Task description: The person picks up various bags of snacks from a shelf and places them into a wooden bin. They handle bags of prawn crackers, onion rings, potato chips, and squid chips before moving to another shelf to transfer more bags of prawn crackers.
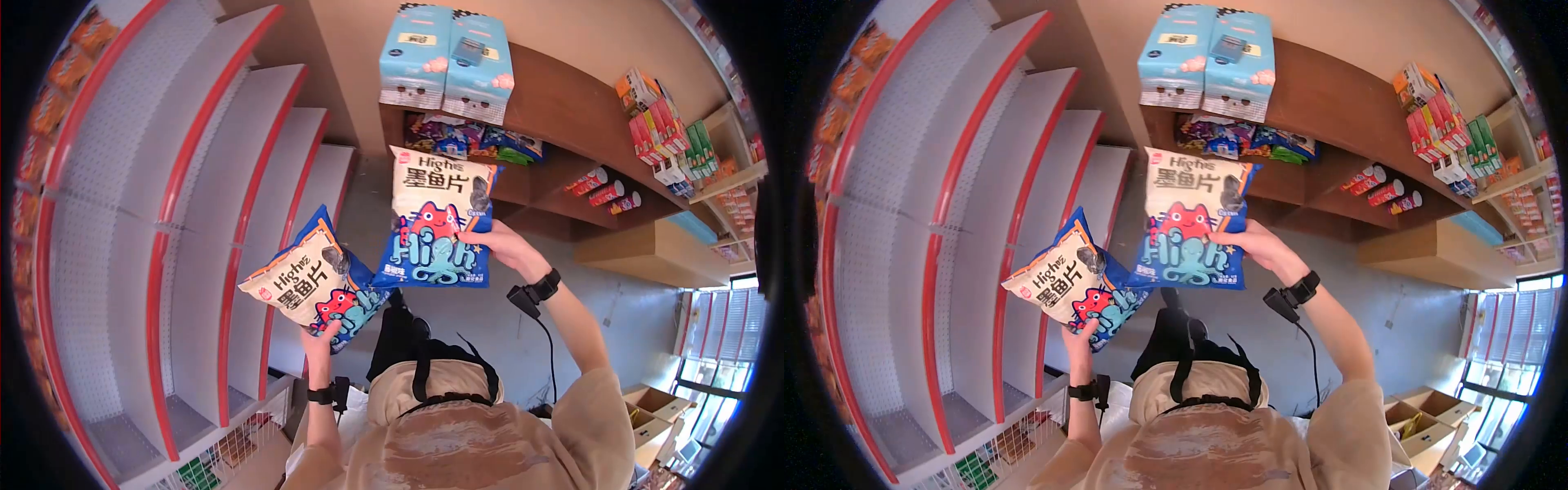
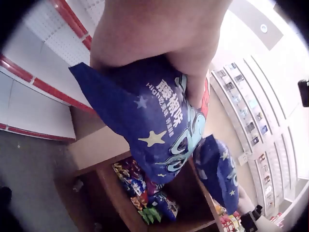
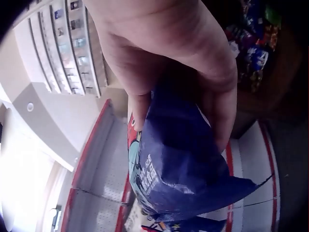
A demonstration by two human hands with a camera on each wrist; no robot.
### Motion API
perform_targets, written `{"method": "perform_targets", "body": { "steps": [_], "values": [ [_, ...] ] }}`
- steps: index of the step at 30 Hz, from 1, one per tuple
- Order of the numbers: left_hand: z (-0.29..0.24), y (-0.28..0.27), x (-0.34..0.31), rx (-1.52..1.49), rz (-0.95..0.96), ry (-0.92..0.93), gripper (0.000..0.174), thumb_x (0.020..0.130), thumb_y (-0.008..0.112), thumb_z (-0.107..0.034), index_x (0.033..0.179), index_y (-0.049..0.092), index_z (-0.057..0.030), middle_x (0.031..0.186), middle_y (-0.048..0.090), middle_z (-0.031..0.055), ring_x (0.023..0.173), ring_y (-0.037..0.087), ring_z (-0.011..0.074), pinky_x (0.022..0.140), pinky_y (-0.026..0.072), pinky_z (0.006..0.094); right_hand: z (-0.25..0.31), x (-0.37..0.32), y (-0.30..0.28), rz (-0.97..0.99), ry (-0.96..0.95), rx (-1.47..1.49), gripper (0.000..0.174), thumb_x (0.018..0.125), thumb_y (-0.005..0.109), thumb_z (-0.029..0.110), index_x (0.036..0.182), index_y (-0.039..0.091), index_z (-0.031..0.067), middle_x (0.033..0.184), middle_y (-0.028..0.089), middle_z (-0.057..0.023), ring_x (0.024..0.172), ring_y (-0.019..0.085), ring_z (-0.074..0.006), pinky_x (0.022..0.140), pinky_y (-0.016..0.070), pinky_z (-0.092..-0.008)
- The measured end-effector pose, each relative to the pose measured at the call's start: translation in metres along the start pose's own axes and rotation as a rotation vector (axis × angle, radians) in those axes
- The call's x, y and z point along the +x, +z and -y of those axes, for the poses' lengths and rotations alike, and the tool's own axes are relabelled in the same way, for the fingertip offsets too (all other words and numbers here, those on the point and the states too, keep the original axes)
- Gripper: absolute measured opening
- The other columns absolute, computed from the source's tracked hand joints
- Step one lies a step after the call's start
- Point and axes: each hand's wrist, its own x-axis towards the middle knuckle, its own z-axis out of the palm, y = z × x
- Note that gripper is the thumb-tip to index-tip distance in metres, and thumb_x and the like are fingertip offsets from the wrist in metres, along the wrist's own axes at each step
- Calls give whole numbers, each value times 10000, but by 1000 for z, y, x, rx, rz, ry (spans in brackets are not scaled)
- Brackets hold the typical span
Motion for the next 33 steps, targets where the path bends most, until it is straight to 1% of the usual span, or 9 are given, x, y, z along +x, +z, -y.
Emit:
{"method": "perform_targets", "body": {
  "steps": [5,6,8,12,13,15,21,27,33],
  "values": [
    [15,41,51,-5,52,-24,685,628,793,-28,1220,454,15,1134,569,118,987,569,185,882,449,307,-41,13,-62,-225,114,120,456,802,719,207,1179,545,18,1094,628,-75,966,614,-160,818,504,-310],
    [29,-22,42,-27,2,60,694,623,796,-30,1222,448,17,1144,562,122,999,563,186,892,443,312,-70,9,-5,-236,106,108,462,802,720,204,1184,538,16,1093,627,-76,969,613,-167,818,506,-316],
    [10,-9,28,37,-12,66,676,617,799,-29,1203,466,29,1134,574,121,994,570,183,890,445,316,-71,0,-10,-251,157,120,477,803,718,183,1199,517,9,1117,615,-78,991,606,-177,832,502,-325],
    [-12,-14,19,23,2,41,581,617,799,-10,1129,529,36,1057,623,110,927,607,172,831,483,293,-86,9,-3,-290,16,235,454,835,679,163,1228,492,32,1156,594,-69,1018,592,-175,870,484,-329],
    [20,-167,31,-78,37,-8,590,614,801,-4,1135,526,36,1057,624,106,928,607,167,834,484,292,-128,19,147,-378,-16,221,447,844,666,154,1238,485,44,1156,595,-60,1016,593,-173,869,484,-329],
    [38,-217,30,-160,91,-15,600,609,808,9,1138,525,32,1048,630,97,922,609,155,832,490,290,-122,16,201,-403,-133,274,432,878,616,147,1273,457,72,1195,575,-47,1055,577,-176,894,473,-340],
    [101,-237,51,-193,98,-115,573,615,812,-1,1121,545,28,1045,637,88,912,615,151,821,496,291,-75,91,228,-318,-328,325,430,925,532,279,1286,442,65,1261,530,-67,1144,520,-209,979,406,-372],
    [120,-236,55,-242,50,-135,544,614,806,10,1098,560,35,1042,638,91,921,612,159,834,489,299,-25,133,268,-270,-525,328,447,920,509,309,1287,446,62,1281,524,-86,1146,518,-249,992,393,-400],
    [125,-256,66,-232,203,-198,581,612,813,2,1124,540,27,1070,626,98,940,607,157,844,487,303,7,200,293,-152,-659,415,460,925,494,320,1295,437,53,1335,473,-106,1214,458,-259,1042,344,-418]
  ]
}}
